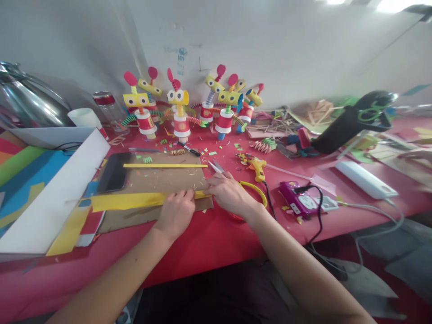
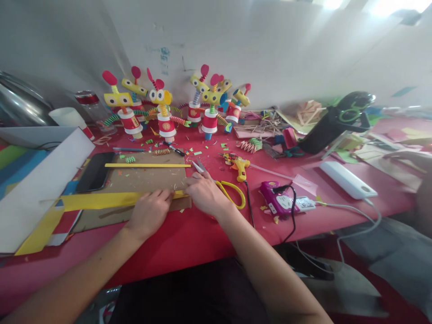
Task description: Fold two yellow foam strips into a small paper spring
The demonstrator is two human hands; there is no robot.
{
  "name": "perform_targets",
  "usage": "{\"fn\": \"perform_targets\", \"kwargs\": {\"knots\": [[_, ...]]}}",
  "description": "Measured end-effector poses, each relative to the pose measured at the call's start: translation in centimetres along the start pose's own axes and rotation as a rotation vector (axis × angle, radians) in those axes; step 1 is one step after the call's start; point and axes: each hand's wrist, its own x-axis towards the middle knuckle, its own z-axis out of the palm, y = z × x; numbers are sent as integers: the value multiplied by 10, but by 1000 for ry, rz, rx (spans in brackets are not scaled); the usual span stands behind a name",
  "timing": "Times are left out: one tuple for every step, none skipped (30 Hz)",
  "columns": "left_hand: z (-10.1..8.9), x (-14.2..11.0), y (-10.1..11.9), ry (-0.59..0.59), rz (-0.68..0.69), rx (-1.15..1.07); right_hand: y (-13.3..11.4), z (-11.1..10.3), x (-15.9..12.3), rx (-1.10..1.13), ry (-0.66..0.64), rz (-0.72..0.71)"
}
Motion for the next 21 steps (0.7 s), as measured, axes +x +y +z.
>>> {"fn": "perform_targets", "kwargs": {"knots": [[0,0,1,-3,8,2,-6,-1,-1,-14,7,39],[0,0,2,-4,16,1,-13,-1,-3,-24,30,82],[1,0,3,-3,21,0,-21,1,-4,-23,67,122],[1,0,3,1,23,-2,-28,6,-5,-11,102,141],[1,0,4,9,21,-2,-36,12,-7,-2,126,146],[1,-1,4,22,15,-1,-42,19,-9,2,135,150],[1,-1,3,41,7,1,-48,26,-10,0,129,156],[0,-1,1,66,4,2,-52,33,-12,-8,127,171],[-1,-1,-1,95,8,4,-54,39,-13,-14,125,181],[-2,-2,-4,126,20,6,-55,44,-14,-19,126,188],[-3,-3,-9,157,38,9,-56,47,-15,-24,130,192],[-5,-3,-14,188,63,14,-56,48,-16,-28,132,191],[-6,-4,-20,216,88,19,-56,48,-16,-33,133,188],[-6,-5,-26,245,112,25,-55,48,-16,-40,132,185],[-6,-7,-32,267,130,31,-55,47,-16,-48,131,182],[-5,-8,-37,285,146,37,-55,47,-16,-56,131,180],[-4,-9,-42,297,163,44,-55,46,-15,-63,133,179],[-2,-11,-45,302,181,52,-55,46,-15,-67,136,177],[-1,-12,-48,304,199,62,-55,47,-15,-71,141,175],[1,-13,-49,303,216,74,-55,47,-15,-73,145,174],[2,-15,-50,302,230,87,-56,47,-15,-75,148,173]]}}
